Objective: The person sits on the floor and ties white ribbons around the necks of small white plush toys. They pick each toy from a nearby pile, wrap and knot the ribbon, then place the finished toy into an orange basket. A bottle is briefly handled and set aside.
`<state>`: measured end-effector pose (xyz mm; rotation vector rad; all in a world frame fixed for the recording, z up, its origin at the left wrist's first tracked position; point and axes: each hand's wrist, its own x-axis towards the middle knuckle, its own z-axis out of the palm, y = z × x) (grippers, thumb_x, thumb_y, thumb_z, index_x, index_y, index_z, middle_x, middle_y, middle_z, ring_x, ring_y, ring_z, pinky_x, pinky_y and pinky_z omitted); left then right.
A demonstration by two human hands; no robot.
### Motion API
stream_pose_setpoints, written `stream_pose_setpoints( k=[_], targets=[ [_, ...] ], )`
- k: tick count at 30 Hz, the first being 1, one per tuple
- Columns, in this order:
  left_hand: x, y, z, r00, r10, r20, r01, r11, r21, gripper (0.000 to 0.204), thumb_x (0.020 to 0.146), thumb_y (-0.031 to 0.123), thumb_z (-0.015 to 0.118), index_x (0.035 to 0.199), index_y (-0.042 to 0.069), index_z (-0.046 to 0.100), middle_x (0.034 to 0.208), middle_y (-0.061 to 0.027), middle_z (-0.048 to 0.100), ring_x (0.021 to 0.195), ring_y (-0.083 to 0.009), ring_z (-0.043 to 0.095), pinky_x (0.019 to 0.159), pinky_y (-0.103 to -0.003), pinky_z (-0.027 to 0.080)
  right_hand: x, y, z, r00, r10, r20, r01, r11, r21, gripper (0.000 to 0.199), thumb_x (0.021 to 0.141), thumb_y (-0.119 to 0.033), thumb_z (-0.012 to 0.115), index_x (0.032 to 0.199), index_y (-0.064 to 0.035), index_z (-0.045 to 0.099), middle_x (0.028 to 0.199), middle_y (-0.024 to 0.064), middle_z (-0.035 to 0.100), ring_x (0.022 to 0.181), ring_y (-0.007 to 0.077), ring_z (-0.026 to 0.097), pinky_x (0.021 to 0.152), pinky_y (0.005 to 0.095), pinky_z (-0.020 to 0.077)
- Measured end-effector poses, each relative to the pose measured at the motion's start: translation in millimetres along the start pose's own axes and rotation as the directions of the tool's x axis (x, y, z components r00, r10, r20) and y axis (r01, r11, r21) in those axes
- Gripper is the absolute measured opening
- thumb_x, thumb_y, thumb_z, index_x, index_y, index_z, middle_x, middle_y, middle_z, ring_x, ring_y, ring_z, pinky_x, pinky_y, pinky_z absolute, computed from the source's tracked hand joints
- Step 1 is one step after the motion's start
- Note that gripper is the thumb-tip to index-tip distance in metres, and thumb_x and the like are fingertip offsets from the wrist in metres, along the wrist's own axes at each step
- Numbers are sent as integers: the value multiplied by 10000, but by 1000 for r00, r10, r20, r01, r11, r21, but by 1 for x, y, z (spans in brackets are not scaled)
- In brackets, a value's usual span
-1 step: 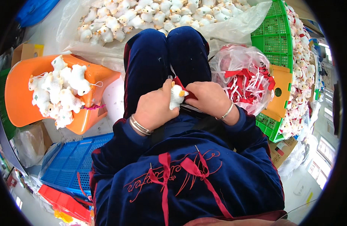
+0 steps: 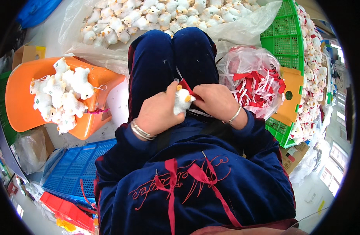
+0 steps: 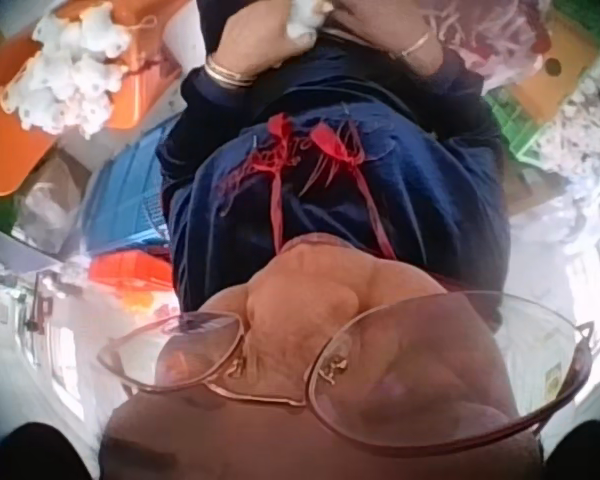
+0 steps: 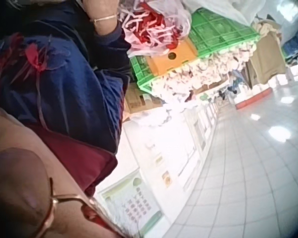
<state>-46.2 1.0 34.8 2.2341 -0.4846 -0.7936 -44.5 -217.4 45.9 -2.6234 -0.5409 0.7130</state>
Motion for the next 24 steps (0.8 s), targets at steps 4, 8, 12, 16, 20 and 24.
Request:
stream_pose_setpoints(
  k=[4,8,12,16,20,24],
  targets=[
    [-25,-19,-17,970,233,68,-174,862,-477,835,737,31,694,1504,20,366,1305,-162,557,1224,-254,577,1067,-329,437,-3,18,-4,993,-74,-88,102,922,374,168,870,-172,746,930,-23,694,946,133,650,848,302,654,734,371,521],
    [-42,-16,0,919,366,148,-85,550,-831,840,747,9,661,1527,63,356,1305,-159,502,1262,-291,501,1108,-363,380,-13,17,-6,984,40,-172,110,623,774,104,944,-88,707,983,2,673,945,25,656,840,128,609,734,289,499],
    [-42,1,14,883,463,71,-307,687,-658,890,723,145,877,1477,61,411,1318,-101,517,1274,-239,474,1106,-360,367,-21,9,-12,994,94,48,-77,329,941,149,998,-125,662,1053,13,651,914,-6,656,804,63,580,739,228,490],
    [-39,11,25,879,446,-168,-476,808,-347,803,677,244,913,1355,57,526,1187,-98,575,1134,-281,531,1008,-362,417,-17,9,0,995,102,15,-52,375,926,156,1028,-172,618,1003,-25,663,804,-32,607,674,29,505,621,201,440],
    [-38,8,23,828,505,-244,-560,764,-319,801,652,283,911,1329,56,548,1138,-98,619,1055,-275,557,943,-365,446,-12,26,4,983,142,119,-162,345,925,158,1017,-168,619,965,-26,665,810,-34,614,714,43,531,653,219,459],
    [-43,-2,20,841,474,-261,-539,692,-481,761,663,226,895,1319,47,555,1165,-121,618,1041,-303,585,923,-368,477,-10,20,5,994,102,26,-73,484,872,110,993,-112,649,994,-4,666,842,-16,649,765,56,584,699,230,494]
  ],
)
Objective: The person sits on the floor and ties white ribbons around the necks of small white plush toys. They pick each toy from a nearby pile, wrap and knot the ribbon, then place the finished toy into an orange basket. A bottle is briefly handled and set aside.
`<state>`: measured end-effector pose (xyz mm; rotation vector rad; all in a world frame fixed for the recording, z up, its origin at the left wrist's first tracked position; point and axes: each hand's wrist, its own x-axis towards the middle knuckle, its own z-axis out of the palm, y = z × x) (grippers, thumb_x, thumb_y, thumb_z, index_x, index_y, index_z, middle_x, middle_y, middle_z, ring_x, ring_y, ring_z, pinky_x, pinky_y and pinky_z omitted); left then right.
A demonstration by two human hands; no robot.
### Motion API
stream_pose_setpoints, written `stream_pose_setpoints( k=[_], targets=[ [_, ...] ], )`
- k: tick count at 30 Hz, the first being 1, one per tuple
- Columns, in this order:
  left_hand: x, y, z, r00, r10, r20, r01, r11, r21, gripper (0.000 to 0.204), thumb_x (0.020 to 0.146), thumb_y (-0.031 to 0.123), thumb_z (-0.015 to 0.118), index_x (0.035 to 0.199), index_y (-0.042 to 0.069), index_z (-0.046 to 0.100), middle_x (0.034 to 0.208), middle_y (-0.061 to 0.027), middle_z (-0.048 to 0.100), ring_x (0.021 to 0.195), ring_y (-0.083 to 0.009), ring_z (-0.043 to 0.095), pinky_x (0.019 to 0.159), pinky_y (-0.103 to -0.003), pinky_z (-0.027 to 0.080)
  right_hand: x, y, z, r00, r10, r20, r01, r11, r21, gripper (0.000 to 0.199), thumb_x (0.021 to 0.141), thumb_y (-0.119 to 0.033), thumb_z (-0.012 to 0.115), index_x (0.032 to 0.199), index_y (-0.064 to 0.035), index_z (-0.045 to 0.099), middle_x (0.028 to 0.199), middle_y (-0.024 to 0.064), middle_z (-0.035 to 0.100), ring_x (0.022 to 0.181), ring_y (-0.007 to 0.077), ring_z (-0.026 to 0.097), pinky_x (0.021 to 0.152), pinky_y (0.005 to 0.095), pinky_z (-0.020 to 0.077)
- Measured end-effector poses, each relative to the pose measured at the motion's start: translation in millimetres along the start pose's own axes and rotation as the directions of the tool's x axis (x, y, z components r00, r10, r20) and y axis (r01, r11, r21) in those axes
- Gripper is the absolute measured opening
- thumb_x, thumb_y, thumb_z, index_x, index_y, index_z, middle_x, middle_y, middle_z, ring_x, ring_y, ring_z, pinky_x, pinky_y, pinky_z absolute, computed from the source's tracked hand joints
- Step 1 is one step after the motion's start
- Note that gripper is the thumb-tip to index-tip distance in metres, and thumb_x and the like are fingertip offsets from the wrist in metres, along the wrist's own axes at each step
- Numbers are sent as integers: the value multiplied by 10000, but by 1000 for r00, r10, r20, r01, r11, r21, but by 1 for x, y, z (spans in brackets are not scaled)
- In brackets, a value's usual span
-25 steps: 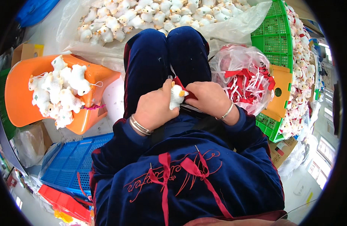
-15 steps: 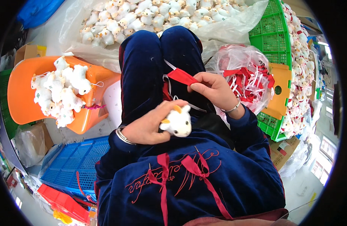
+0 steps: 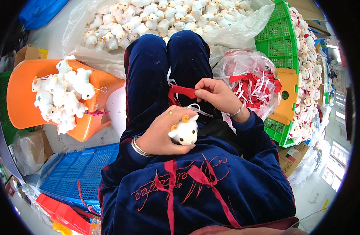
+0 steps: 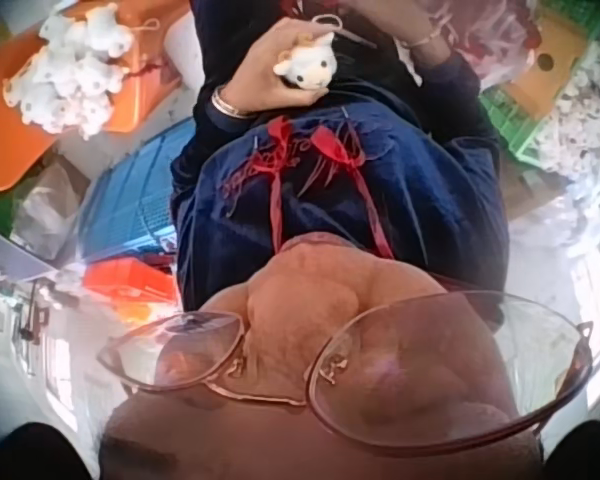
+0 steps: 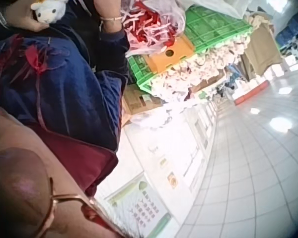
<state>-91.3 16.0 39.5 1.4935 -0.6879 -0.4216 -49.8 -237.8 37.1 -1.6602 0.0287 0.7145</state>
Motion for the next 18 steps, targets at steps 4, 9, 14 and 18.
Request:
stream_pose_setpoints(
  k=[4,9,14,18],
  targets=[
    [-3,3,-9,997,65,28,-61,991,-121,785,672,189,888,1353,44,523,1196,-146,599,1098,-309,584,940,-370,480,-1,-3,6,1000,-28,7,28,996,-88,110,949,-56,686,1028,18,667,880,6,677,811,77,612,738,249,519],
    [-8,1,-9,995,57,86,-46,991,-127,641,686,165,818,1265,69,560,1236,-139,634,1125,-274,551,1015,-373,427,-5,-13,6,997,33,63,-22,986,-162,129,922,-79,727,1003,6,673,852,12,679,785,55,603,704,241,512],
    [-6,-1,-7,995,101,13,-98,986,-134,728,694,141,722,1376,32,495,1363,-178,550,1257,-302,513,1101,-393,388,-11,-16,18,985,-92,146,89,996,28,105,938,-87,724,977,-1,678,879,-6,683,821,38,589,711,212,486],
    [-10,-4,-13,999,21,-24,-23,994,-109,868,690,180,666,1492,-1,390,1497,-223,427,1435,-335,409,1170,-416,344,-13,-12,26,984,-64,168,58,997,42,142,937,-73,720,1055,-14,668,936,-1,695,850,34,591,735,206,488]
  ],
)
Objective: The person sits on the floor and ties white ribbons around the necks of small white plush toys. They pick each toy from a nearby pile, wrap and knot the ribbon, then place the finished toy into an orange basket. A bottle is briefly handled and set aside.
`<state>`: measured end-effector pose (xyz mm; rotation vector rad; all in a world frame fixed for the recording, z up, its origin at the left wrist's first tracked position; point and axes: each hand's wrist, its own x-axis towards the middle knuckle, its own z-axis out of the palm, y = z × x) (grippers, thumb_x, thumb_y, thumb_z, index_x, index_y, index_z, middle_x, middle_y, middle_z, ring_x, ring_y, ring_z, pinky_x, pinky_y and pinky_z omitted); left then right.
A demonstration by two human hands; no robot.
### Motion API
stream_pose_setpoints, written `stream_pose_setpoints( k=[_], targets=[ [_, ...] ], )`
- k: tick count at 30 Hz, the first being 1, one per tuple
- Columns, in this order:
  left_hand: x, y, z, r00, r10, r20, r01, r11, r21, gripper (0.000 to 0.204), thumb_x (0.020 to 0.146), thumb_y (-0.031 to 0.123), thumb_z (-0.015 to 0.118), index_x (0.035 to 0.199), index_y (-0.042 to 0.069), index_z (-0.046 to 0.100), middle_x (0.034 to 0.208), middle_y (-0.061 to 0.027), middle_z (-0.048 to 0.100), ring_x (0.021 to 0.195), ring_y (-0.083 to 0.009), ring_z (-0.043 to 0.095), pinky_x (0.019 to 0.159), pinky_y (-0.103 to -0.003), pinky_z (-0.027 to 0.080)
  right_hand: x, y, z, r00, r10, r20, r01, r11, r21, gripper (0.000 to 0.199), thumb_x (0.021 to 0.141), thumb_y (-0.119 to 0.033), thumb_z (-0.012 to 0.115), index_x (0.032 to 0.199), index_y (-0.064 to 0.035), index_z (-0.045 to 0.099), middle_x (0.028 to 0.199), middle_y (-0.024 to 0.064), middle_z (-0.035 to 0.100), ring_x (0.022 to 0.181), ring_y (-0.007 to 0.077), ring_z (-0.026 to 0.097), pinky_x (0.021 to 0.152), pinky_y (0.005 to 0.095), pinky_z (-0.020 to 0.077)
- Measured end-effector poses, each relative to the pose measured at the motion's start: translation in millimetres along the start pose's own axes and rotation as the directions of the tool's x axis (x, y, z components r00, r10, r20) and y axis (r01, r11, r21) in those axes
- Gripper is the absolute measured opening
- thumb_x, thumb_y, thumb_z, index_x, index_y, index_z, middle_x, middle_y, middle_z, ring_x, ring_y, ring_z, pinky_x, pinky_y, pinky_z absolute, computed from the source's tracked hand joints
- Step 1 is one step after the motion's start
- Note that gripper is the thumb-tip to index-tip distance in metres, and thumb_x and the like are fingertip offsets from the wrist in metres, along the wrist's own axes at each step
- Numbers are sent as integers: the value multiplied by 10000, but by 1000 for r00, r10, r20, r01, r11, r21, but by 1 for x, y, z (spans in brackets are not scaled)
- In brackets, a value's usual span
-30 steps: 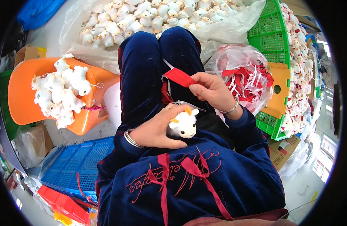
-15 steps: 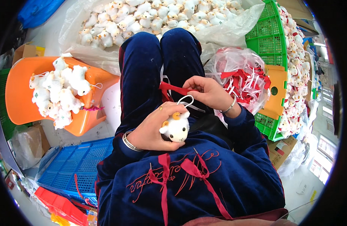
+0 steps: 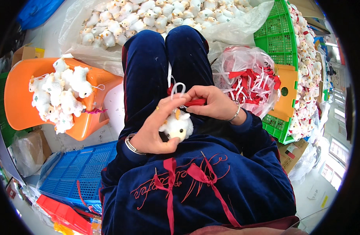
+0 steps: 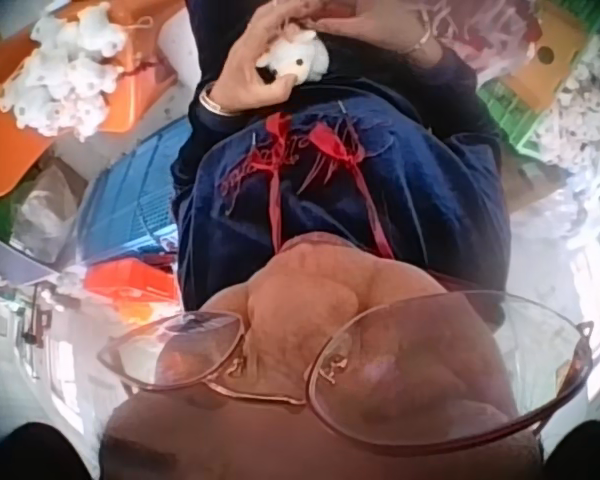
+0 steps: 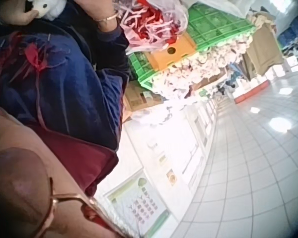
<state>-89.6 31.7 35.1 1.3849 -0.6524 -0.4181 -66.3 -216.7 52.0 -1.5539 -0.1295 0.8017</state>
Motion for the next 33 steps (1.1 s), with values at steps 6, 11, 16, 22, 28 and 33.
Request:
stream_pose_setpoints(
  k=[6,11,16,22,28,33],
  targets=[
    [-11,-9,-7,993,-57,-99,51,997,-58,930,813,363,673,1579,-1,292,1593,-216,342,1397,-320,467,1147,-436,374,-2,-9,1,999,41,-14,-42,997,-69,166,907,-55,718,1059,-16,663,906,-1,688,812,34,589,713,208,493],
    [-6,-10,-7,982,-94,-167,81,993,-83,885,870,422,636,1574,-2,306,1586,-183,359,1340,-288,509,1113,-419,402,-4,-7,-3,991,-27,-132,5,986,-164,123,912,-60,720,1018,-12,678,867,-15,671,787,31,579,699,207,483],
    [9,-20,-12,972,-108,-208,192,875,444,608,863,75,568,1455,-19,463,1495,-206,469,1325,-337,526,1126,-401,399,-9,-21,-16,945,-80,-316,35,989,-145,95,914,-63,741,975,-1,702,838,-35,652,780,15,556,685,196,457],
    [52,33,-5,936,212,-282,6,789,614,538,771,82,749,1290,60,607,1446,-181,516,1332,-381,486,1132,-509,361,-21,-81,-28,892,-431,-136,380,878,-292,38,832,-7,703,856,-11,675,812,48,649,747,136,592,667,281,456],
    [36,39,-4,944,219,-245,-177,967,185,192,931,175,693,1045,22,697,865,-147,698,776,-326,673,676,-407,516,13,-99,-33,719,-689,-92,682,725,-94,183,935,-161,698,908,-27,576,785,55,530,691,161,481,655,318,401],
    [-13,72,-16,811,-35,-584,7,999,-51,187,976,189,681,979,2,686,782,-70,693,693,-102,652,628,-278,503,71,-95,-18,891,-451,-55,451,892,-3,116,1022,-111,572,943,-33,536,838,1,477,710,73,410,643,206,335]
  ],
)
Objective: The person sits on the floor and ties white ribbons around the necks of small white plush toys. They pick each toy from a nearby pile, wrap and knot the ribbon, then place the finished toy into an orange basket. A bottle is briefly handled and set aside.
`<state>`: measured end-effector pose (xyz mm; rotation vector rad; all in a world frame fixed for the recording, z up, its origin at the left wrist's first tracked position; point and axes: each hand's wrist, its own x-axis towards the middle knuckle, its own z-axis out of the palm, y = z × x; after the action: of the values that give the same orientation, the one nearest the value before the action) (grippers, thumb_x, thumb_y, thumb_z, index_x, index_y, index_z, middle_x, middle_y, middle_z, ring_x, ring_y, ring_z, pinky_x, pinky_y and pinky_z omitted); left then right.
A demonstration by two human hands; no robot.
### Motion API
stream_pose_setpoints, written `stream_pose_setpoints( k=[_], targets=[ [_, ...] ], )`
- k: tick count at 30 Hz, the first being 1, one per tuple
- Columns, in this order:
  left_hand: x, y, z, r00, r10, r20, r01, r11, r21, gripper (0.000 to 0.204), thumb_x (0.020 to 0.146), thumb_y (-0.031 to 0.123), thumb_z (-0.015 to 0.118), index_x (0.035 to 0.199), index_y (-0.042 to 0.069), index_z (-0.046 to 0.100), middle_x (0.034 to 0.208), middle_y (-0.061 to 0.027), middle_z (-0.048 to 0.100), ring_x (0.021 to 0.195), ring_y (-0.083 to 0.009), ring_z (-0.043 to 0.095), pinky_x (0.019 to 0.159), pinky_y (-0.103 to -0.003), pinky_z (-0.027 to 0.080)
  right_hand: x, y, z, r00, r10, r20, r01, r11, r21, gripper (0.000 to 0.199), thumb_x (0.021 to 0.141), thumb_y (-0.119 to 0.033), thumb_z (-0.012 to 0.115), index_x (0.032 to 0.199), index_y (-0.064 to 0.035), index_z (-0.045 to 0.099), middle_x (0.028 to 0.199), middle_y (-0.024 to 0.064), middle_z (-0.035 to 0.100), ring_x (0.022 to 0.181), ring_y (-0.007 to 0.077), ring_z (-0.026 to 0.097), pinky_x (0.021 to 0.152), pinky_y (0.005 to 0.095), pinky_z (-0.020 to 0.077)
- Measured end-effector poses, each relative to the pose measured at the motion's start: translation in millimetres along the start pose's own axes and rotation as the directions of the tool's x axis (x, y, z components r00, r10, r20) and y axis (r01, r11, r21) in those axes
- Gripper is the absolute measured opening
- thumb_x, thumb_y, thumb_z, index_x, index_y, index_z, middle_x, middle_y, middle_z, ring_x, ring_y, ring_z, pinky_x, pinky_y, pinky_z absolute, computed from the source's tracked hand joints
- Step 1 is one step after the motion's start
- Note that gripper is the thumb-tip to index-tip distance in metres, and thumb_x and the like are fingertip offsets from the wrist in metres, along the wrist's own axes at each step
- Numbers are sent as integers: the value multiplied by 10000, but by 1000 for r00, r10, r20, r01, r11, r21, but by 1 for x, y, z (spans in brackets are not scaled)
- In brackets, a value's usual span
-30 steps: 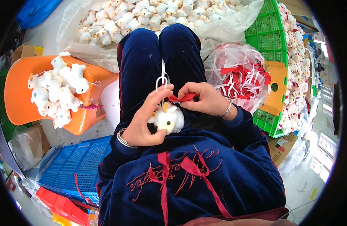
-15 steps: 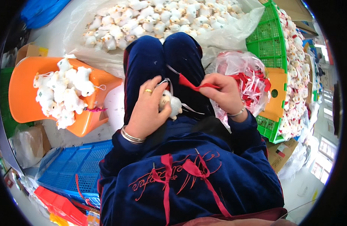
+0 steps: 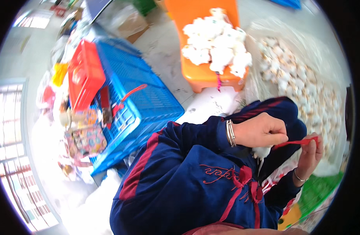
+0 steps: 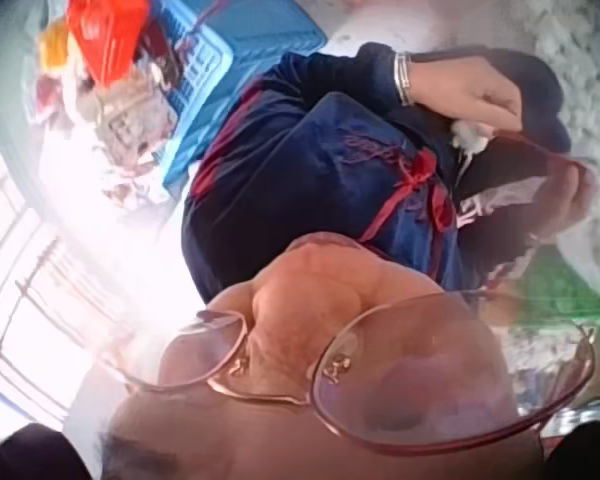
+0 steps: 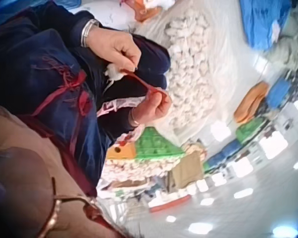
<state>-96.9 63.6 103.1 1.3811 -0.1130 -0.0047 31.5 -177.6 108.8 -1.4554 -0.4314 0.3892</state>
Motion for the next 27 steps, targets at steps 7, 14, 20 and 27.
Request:
stream_pose_setpoints(
  k=[7,14,20,27],
  targets=[
    [-81,13,-43,952,-19,-307,96,967,237,187,982,209,690,988,24,715,809,-22,681,753,-74,604,686,-265,498,42,13,60,906,63,418,-21,994,-106,114,1027,-110,578,1045,-3,614,746,-33,524,615,39,439,556,196,331],
    [-213,59,-110,596,282,-752,427,682,594,140,974,159,695,1016,38,750,853,-34,718,725,-108,638,681,-271,540,34,-11,102,810,153,566,-59,982,-181,133,1010,-68,584,1113,-4,640,805,-36,570,674,40,485,627,195,393],
    [-346,134,-153,89,543,-835,814,444,376,208,942,178,705,977,-24,737,774,-95,711,692,-95,651,613,-278,496,33,4,52,841,228,491,-62,942,-330,157,1020,-128,590,1108,-9,642,790,-37,553,670,41,482,623,190,374],
    [-380,154,-150,298,221,-929,944,74,320,301,922,222,688,1087,-28,722,1025,-214,741,894,-344,715,808,-398,542,31,7,6,893,217,394,-49,918,-393,176,1025,-136,584,1130,-6,641,775,-43,540,668,38,477,620,190,363]
  ],
)
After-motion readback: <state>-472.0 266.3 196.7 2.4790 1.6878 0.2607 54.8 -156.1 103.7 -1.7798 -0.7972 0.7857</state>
